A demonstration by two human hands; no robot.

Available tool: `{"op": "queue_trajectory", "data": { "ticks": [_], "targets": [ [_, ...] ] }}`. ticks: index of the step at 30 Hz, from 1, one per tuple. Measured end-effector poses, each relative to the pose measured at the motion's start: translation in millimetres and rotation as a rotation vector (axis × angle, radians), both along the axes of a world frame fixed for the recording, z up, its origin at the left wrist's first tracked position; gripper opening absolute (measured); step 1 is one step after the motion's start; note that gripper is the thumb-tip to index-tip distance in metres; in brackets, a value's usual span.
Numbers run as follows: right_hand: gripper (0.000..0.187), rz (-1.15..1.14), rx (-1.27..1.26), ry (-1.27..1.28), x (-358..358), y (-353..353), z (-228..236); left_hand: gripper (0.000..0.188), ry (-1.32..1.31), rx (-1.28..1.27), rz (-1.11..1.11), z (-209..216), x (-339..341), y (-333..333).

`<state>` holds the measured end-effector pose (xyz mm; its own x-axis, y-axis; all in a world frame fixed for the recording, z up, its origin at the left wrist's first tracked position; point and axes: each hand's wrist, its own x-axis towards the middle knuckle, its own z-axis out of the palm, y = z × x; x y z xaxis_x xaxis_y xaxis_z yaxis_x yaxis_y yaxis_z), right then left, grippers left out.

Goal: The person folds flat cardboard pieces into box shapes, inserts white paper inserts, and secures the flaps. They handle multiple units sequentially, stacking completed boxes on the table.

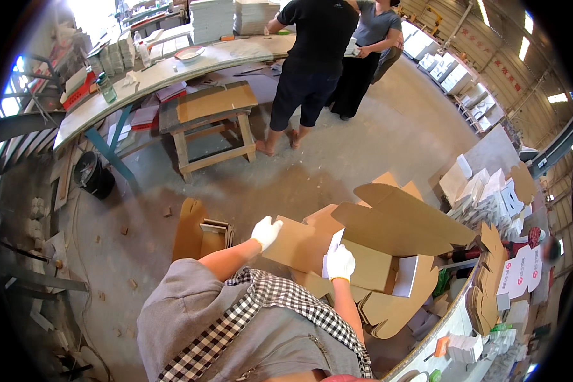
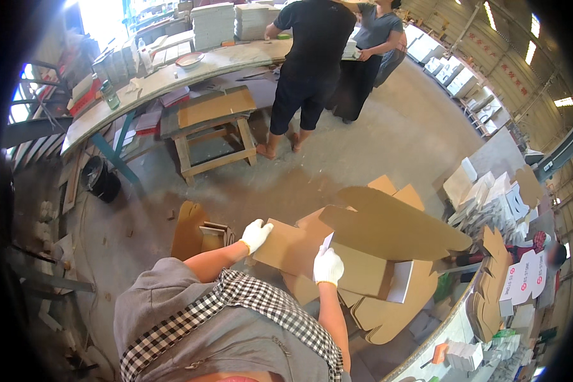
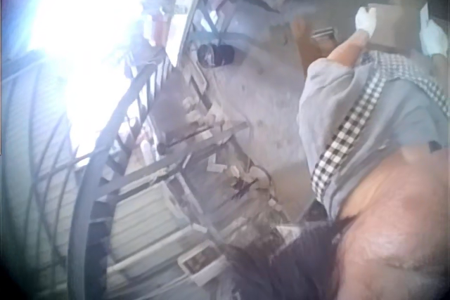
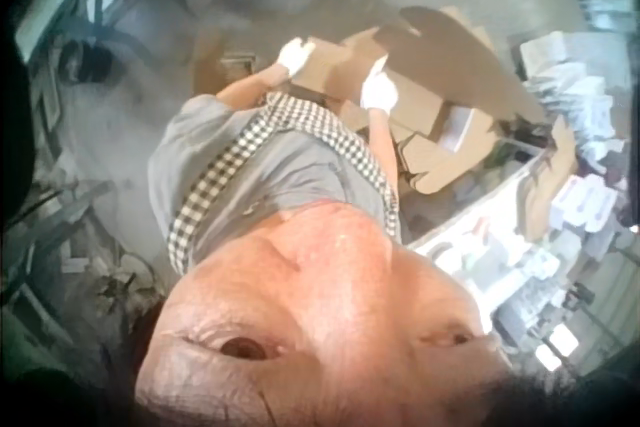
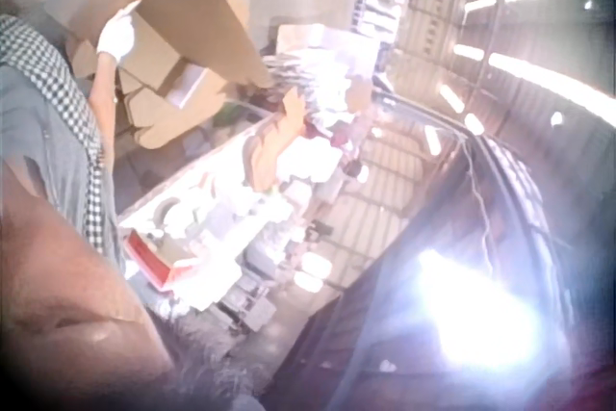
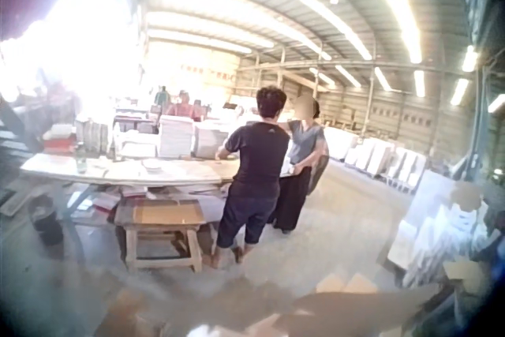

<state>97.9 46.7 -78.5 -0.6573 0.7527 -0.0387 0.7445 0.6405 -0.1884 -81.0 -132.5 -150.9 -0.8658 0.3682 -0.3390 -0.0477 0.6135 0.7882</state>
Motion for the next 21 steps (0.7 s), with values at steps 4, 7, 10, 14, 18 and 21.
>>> {"op": "queue_trajectory", "data": {
  "ticks": [4,7,10,14,18,21],
  "targets": [
    [0.048,0.012,-0.003,0.014,-4.5,1.4,1.1,0.040,-0.053,0.196,-0.201,42.1,-18.6,6.0],
    [0.048,-0.007,-0.020,0.044,-6.6,3.0,-0.8,0.032,-0.294,0.498,-0.251,107.3,4.7,19.3],
    [0.046,0.070,-0.042,0.120,-1.9,2.6,-10.7,0.030,-0.592,0.655,-0.371,157.9,42.9,34.6],
    [0.042,0.134,-0.072,0.177,2.1,12.9,-36.8,0.042,-0.054,0.541,-0.390,146.4,61.8,63.8],
    [0.041,0.196,-0.158,0.162,-0.6,11.1,-32.5,0.052,-0.503,0.539,-0.449,93.7,57.3,69.1],
    [0.045,-0.012,-0.965,0.655,14.7,37.3,-79.5,0.072,-0.722,0.655,-0.499,89.7,71.9,83.1]
  ]
}}
